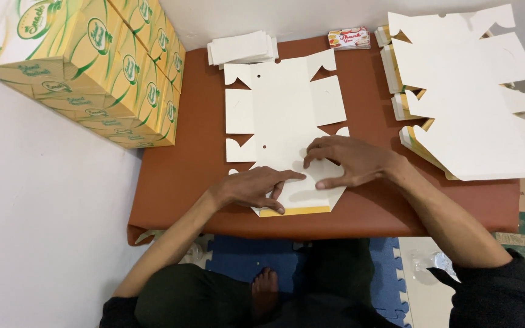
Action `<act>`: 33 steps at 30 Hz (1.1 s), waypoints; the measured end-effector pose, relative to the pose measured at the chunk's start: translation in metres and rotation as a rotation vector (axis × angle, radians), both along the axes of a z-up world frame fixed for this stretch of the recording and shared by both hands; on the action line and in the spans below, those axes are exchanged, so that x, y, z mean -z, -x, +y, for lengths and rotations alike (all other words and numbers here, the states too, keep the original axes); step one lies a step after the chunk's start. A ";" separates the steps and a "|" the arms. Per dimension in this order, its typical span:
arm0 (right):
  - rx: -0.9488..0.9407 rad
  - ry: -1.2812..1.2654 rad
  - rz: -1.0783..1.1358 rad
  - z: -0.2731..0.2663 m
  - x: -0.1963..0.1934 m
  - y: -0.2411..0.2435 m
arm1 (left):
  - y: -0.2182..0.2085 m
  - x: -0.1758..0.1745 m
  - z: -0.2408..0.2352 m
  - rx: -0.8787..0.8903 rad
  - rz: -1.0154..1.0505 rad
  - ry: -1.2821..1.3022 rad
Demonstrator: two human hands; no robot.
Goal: The person assembles a flat cardboard box by folding the flaps and tucking the tabs into slots to form a rectangular container. They then place a small packet inside the box and close the lid.
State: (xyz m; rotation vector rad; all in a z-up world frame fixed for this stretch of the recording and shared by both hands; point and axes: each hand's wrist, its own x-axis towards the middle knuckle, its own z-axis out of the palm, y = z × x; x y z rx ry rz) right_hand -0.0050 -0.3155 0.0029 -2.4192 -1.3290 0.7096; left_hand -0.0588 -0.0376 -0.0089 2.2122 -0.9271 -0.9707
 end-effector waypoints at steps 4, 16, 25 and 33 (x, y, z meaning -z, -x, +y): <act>0.222 -0.334 -0.337 -0.023 0.028 -0.028 | -0.003 0.002 0.001 -0.010 0.002 0.038; 0.463 -0.497 -0.446 -0.030 0.047 -0.038 | 0.002 0.008 -0.004 0.069 -0.124 -0.049; 0.227 -0.805 -0.290 -0.018 0.047 -0.027 | 0.009 0.020 -0.014 0.082 -0.129 -0.021; 0.178 -0.584 -0.347 -0.010 0.050 -0.029 | 0.014 0.016 -0.018 0.028 -0.130 0.063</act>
